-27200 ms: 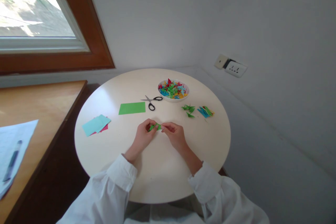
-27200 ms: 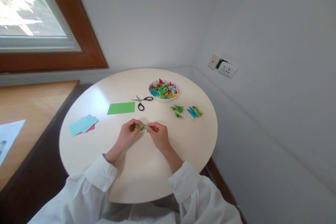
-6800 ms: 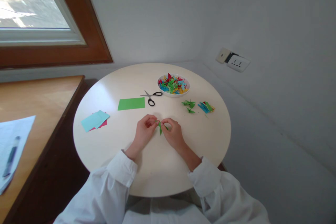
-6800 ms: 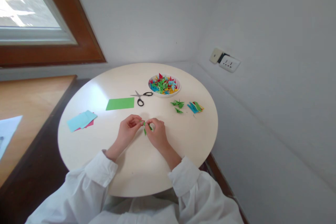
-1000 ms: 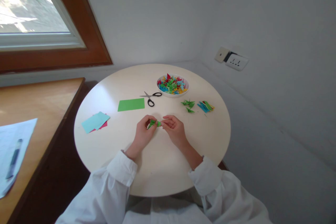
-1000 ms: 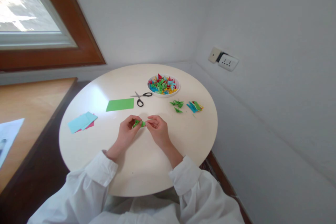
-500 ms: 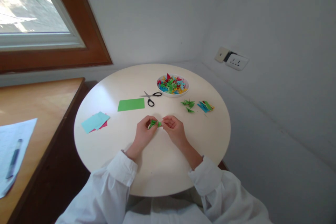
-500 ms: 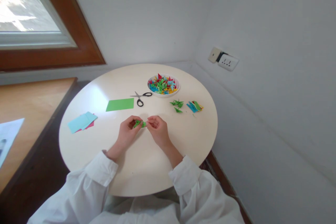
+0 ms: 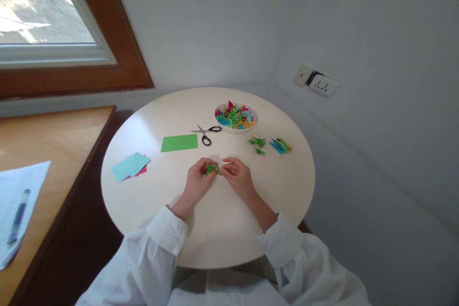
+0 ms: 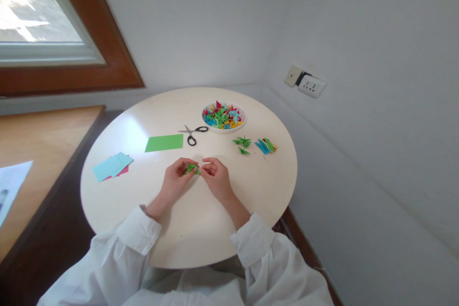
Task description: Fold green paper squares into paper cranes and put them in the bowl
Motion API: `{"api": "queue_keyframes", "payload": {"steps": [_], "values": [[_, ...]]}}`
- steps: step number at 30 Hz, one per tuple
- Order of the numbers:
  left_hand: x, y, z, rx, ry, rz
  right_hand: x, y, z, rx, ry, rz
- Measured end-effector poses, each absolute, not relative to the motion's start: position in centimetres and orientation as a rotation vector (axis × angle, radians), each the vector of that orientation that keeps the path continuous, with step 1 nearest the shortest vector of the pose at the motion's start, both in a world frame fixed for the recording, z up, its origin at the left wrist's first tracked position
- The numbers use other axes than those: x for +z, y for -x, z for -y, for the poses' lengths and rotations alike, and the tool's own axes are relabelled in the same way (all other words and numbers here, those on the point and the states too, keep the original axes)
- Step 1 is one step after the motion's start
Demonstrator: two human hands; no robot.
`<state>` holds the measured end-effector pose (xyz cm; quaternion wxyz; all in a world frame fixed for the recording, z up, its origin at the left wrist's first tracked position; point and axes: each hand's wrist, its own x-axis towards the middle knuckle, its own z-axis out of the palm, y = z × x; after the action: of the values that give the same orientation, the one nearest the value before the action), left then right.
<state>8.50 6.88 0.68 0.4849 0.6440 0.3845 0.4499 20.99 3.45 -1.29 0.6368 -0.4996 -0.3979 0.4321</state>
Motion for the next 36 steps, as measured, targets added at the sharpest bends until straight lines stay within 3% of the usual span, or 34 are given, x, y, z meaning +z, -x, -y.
{"api": "queue_keyframes", "payload": {"steps": [36], "values": [[-0.4,-8.0,-7.5,0.934,-1.853,-0.898,-1.5,-21.4,-3.8,1.020,1.130,0.833]]}}
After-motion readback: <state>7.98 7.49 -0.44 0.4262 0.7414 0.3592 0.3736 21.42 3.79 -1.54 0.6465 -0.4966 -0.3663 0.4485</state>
